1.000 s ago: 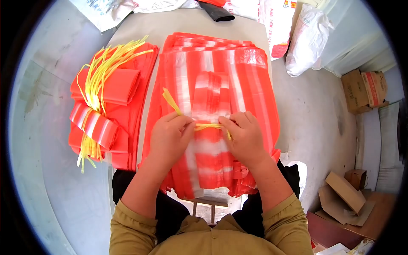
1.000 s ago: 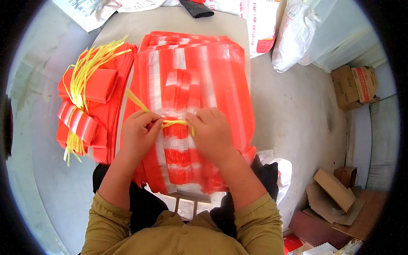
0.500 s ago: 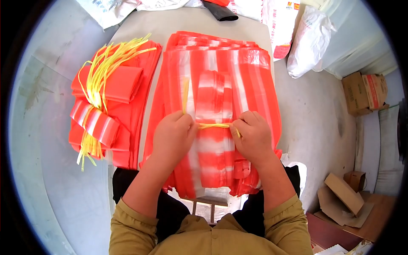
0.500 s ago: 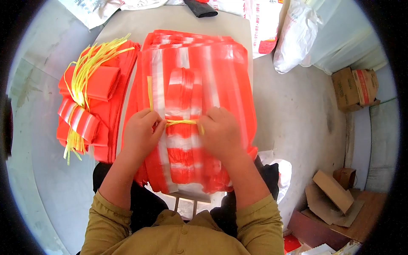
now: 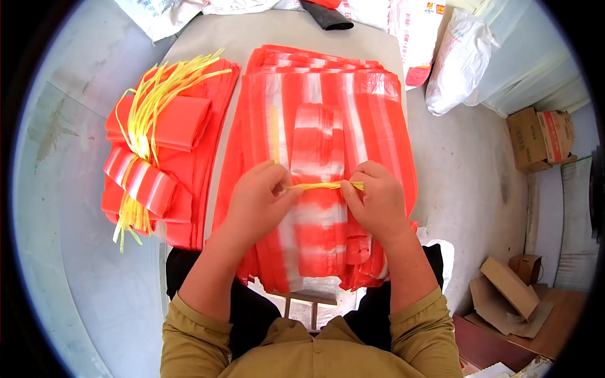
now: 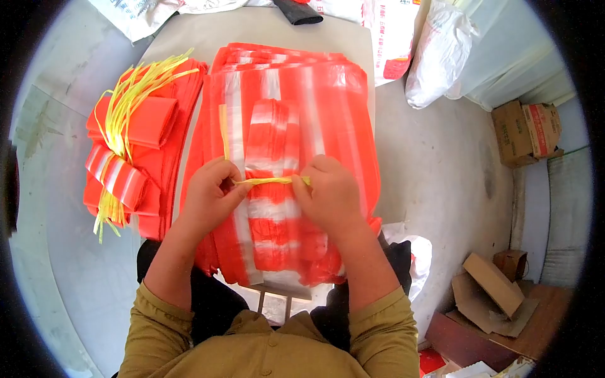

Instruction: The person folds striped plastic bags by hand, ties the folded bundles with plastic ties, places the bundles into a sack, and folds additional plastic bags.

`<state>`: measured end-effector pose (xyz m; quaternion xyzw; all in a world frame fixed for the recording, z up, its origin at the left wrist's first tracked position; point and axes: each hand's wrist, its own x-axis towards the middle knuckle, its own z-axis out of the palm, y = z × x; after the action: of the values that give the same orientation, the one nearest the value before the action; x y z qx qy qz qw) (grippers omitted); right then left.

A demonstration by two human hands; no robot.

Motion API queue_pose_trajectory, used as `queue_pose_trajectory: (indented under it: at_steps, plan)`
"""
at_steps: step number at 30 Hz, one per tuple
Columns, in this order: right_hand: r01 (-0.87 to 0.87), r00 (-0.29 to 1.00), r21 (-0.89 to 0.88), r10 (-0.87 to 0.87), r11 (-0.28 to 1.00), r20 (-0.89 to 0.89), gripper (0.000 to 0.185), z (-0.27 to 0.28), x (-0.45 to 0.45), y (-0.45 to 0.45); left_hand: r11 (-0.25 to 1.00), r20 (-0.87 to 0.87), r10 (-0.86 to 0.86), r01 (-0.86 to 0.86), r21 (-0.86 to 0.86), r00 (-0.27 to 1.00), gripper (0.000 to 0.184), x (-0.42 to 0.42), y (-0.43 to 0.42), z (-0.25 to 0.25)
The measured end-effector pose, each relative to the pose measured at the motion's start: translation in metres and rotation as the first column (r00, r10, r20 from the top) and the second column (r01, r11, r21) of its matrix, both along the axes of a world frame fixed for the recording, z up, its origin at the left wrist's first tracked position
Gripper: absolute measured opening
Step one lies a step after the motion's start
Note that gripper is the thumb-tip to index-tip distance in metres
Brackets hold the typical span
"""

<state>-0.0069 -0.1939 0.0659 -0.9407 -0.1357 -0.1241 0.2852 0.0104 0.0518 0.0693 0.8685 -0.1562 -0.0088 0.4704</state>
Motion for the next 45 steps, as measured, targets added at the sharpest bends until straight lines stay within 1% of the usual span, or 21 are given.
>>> queue_pose_trajectory:
  at_steps: [2,5,8,11,14,17,18,20,23,26,28,29,32,34,35,38,41,44,45]
  plan:
    - [0.002,1.000,0.001,-0.002,1.000,0.004,0.014,0.000,0.000,0.002,0.996,0.069,0.002,-0.008,0.093,0.998,0.025,-0.001,-0.001,0.000]
    - [0.003,1.000,-0.011,-0.003,1.000,-0.017,0.015,-0.004,0.001,0.001,0.982,0.182,-0.019,-0.015,0.186,0.983,0.026,-0.002,-0.003,-0.001]
    - [0.037,0.998,0.060,-0.033,0.998,-0.062,0.024,-0.009,0.001,0.004,0.991,0.283,-0.054,0.016,0.135,0.958,0.026,-0.004,-0.005,-0.002]
    - [0.047,0.992,0.077,-0.037,0.996,-0.118,0.025,-0.008,0.001,0.005,0.999,0.201,0.035,-0.035,-0.006,0.979,0.027,-0.007,-0.010,-0.003]
    - [0.054,0.988,0.082,-0.041,0.995,-0.146,0.025,-0.008,0.001,0.005,0.993,0.179,0.114,-0.113,-0.019,0.977,0.027,-0.005,-0.012,-0.007]
    - [0.068,0.986,0.082,-0.055,0.994,-0.160,0.026,-0.007,0.000,0.005,0.996,0.149,0.079,-0.072,-0.049,0.986,0.025,-0.005,-0.010,-0.010]
    - [0.083,0.982,0.097,-0.065,0.992,-0.176,0.026,-0.006,-0.001,0.006,0.984,0.048,0.027,-0.018,-0.177,0.998,0.025,-0.006,-0.009,-0.013]
    - [0.112,0.974,0.126,-0.084,0.986,-0.208,0.025,-0.003,-0.001,0.007,0.900,-0.129,-0.112,0.046,-0.433,0.985,0.024,-0.007,-0.008,-0.019]
    - [0.186,0.949,0.369,-0.069,0.911,-0.308,0.021,-0.003,-0.002,0.006,0.734,-0.337,-0.256,-0.045,-0.677,0.906,0.021,-0.010,-0.012,-0.012]
    - [0.204,0.927,0.626,0.057,0.753,-0.370,0.017,-0.012,0.001,0.007,0.687,-0.355,-0.328,-0.037,-0.726,0.875,0.019,-0.010,-0.010,-0.014]
    - [0.258,0.897,0.726,0.121,0.637,-0.425,0.015,-0.013,0.000,0.015,0.666,-0.297,-0.376,0.033,-0.745,0.878,0.018,-0.009,-0.009,-0.016]
    - [0.288,0.881,0.767,0.156,0.574,-0.447,0.015,-0.014,-0.001,0.018,0.653,-0.268,-0.400,0.068,-0.754,0.876,0.017,-0.009,-0.009,-0.017]
    - [0.405,0.788,0.770,0.239,0.493,-0.567,0.016,-0.012,0.000,0.020,0.667,-0.256,-0.424,0.108,-0.737,0.869,0.017,-0.008,-0.007,-0.020]
    - [0.407,0.777,0.775,0.263,0.484,-0.572,0.016,-0.008,0.001,0.017,0.667,-0.266,-0.421,0.098,-0.738,0.867,0.018,-0.009,-0.008,-0.017]
    - [0.408,0.771,0.777,0.275,0.480,-0.575,0.016,-0.007,0.002,0.016,0.668,-0.271,-0.420,0.092,-0.739,0.866,0.019,-0.009,-0.009,-0.016]
    - [0.356,0.797,0.775,0.262,0.522,-0.543,0.019,-0.017,0.002,0.017,0.654,-0.268,-0.425,0.089,-0.751,0.864,0.019,-0.009,-0.008,-0.019]
    - [0.246,0.838,0.626,0.162,0.740,-0.521,0.021,-0.014,0.001,0.018,0.703,-0.252,-0.358,0.082,-0.706,0.899,0.018,-0.008,-0.005,-0.025]
    - [0.213,0.853,0.579,0.139,0.787,-0.503,0.022,-0.018,0.002,0.018,0.687,-0.276,-0.309,0.013,-0.727,0.910,0.017,-0.005,-0.005,-0.024]
    - [0.199,0.853,0.561,0.140,0.804,-0.502,0.022,-0.016,0.002,0.018,0.714,-0.272,-0.284,0.014,-0.700,0.919,0.017,-0.006,-0.006,-0.022]
